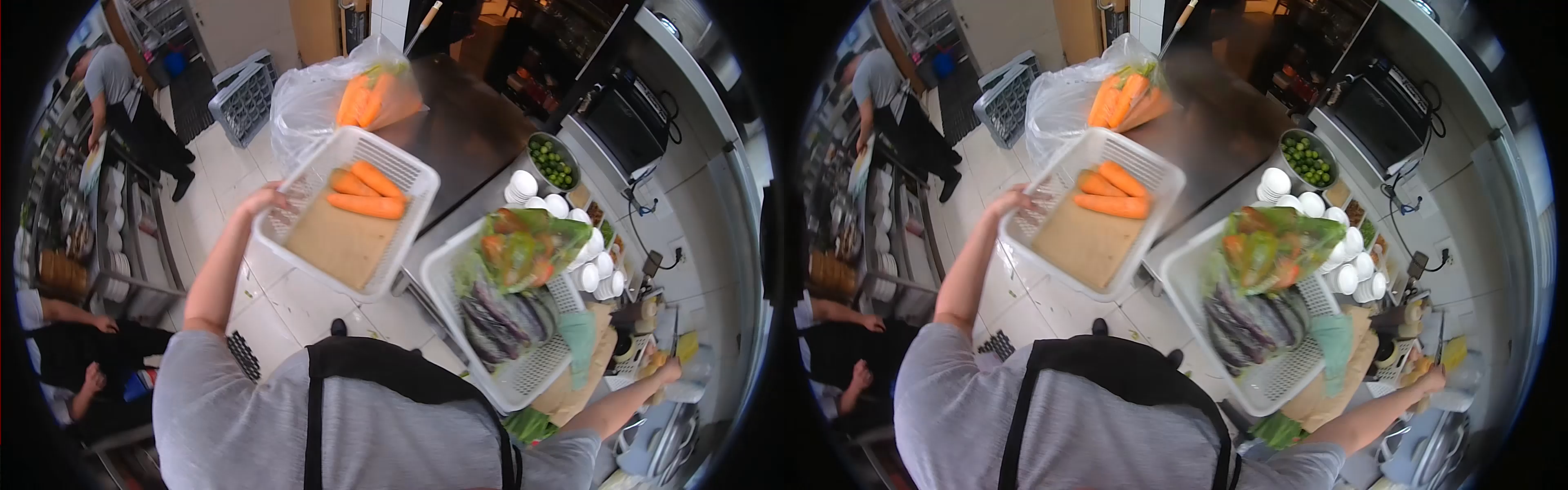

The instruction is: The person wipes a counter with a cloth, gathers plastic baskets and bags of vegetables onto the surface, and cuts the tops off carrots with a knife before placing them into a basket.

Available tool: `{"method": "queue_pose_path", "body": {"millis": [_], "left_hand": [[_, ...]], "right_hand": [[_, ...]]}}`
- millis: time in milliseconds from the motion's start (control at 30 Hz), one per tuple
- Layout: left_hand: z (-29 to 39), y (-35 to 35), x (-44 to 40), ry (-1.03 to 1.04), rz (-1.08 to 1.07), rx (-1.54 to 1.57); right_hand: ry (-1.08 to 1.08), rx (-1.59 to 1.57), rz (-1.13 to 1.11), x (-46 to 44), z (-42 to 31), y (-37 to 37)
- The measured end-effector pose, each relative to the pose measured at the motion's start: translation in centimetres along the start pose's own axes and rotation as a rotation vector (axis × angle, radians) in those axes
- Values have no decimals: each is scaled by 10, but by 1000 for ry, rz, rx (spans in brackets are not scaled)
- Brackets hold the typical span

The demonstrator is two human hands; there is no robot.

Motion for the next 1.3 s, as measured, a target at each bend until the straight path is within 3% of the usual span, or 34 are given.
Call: {"method": "queue_pose_path", "body": {"millis": [33, 100, 167, 200, 233, 300, 400, 533, 600, 667, 733, 767, 833, 967, 1033, 1067, 1133, 1300], "left_hand": [[-8, -4, -24, 13, -66, 11], [-14, -1, -60, 51, -101, -92], [-27, 6, -112, 107, -228, -105], [-21, 17, -123, 107, -255, -85], [-16, 30, -132, 104, -281, -62], [-25, 53, -164, 76, -328, -24], [7, 92, -155, 110, -372, 50], [36, 91, -158, 95, -415, -53], [58, 56, -196, 162, -107, -475], [85, 20, -251, 379, 55, -332], [121, -8, -271, 380, 273, -307], [128, -11, -292, 380, 257, -313], [154, -26, -328, 570, 416, -422], [171, -5, -375, 615, 303, -493], [171, 10, -391, 679, 208, -675], [171, 10, -396, 621, 176, -609], [173, 7, -406, 598, 49, -566], [184, -6, -408, 478, -210, -463]], "right_hand": [[103, -213, -34, 23, 15, -15], [458, -1214, -125, 74, 37, -24], [756, -1832, -375, 127, 48, -30], [880, -1879, -581, 151, 60, -16], [950, -1925, -638, 182, 46, -39], [1104, -2005, -747, 261, -25, -130], [812, -1922, -859, 327, -109, -211], [603, -1888, -885, 361, -222, -264], [603, -1810, -903, 369, -266, -256], [562, -1693, -908, 380, -319, -258], [526, -1632, -903, 405, -382, -276], [509, -1623, -909, 421, -412, -288], [357, -1523, -949, 457, -471, -305], [37, -1278, -1126, 544, -573, -325], [-327, -1110, -956, 576, -620, -331], [-294, -1092, -949, 592, -638, -327], [-532, -1092, -783, 617, -684, -339], [-496, -855, -770, 674, -770, -303]]}}
Point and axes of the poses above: each hand's wrist, its own x-axis away from the middle knuckle, its own y-axis out of the palm, z = x × y, the point moved 8 cm from there along -x, towards the middle knuckle, and after that the axes turned 12 degrees about z, right-handed, at the moved point
